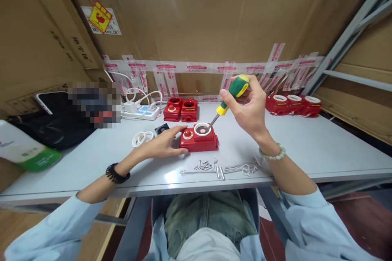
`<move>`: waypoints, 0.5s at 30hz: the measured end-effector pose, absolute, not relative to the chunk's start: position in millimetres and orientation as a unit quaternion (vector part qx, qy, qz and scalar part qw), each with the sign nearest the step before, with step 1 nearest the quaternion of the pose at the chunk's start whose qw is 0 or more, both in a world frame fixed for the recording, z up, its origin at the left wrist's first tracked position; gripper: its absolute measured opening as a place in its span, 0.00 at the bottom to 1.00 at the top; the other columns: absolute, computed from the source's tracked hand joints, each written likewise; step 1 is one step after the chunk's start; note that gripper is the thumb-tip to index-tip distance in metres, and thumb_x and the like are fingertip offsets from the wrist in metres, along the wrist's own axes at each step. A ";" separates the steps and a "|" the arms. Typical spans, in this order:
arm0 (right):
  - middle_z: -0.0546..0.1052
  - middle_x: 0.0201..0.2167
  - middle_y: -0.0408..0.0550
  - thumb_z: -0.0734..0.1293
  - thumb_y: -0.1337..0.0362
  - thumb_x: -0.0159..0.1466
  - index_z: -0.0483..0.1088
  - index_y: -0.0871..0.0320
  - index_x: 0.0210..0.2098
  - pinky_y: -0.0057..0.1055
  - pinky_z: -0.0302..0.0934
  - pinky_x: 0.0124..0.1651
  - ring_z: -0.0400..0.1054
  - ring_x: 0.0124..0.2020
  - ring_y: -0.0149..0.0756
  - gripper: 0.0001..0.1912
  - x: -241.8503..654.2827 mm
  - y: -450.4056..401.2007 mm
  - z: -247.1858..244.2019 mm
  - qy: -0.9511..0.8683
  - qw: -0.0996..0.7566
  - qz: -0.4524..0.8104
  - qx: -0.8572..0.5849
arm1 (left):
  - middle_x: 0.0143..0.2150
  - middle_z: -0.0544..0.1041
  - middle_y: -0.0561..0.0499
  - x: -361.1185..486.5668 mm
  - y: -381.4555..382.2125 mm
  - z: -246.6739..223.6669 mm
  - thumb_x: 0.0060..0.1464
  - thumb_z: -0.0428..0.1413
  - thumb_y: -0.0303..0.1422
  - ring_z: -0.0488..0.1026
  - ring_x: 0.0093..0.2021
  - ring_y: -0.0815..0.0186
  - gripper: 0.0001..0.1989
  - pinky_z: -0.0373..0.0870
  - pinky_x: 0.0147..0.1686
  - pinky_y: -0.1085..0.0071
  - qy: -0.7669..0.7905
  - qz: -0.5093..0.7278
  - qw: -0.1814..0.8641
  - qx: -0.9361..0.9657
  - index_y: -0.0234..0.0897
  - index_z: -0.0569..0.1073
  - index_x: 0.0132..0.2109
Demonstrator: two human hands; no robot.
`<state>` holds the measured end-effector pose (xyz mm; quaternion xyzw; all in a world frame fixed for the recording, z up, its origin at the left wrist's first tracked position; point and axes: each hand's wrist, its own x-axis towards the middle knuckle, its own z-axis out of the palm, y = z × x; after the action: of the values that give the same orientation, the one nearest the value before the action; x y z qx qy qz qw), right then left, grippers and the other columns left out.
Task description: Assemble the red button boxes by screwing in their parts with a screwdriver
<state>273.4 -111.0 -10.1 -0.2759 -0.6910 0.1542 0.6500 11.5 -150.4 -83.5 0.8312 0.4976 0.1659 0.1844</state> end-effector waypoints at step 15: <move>0.68 0.30 0.39 0.68 0.52 0.62 0.62 0.54 0.47 0.31 0.67 0.33 0.66 0.28 0.30 0.19 249.6 -100.0 -30.9 -0.751 0.562 0.155 -0.312 | 0.54 0.75 0.36 79.0 -142.8 -96.9 0.39 0.68 0.53 0.76 0.48 0.49 0.47 0.73 0.47 0.55 0.477 0.280 0.307 0.774 0.32 0.64 0.60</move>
<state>249.6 -100.0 -30.9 -0.3118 -0.7505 0.1546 0.5617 79.0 -142.8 -96.9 0.7745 0.4772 0.2797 0.3069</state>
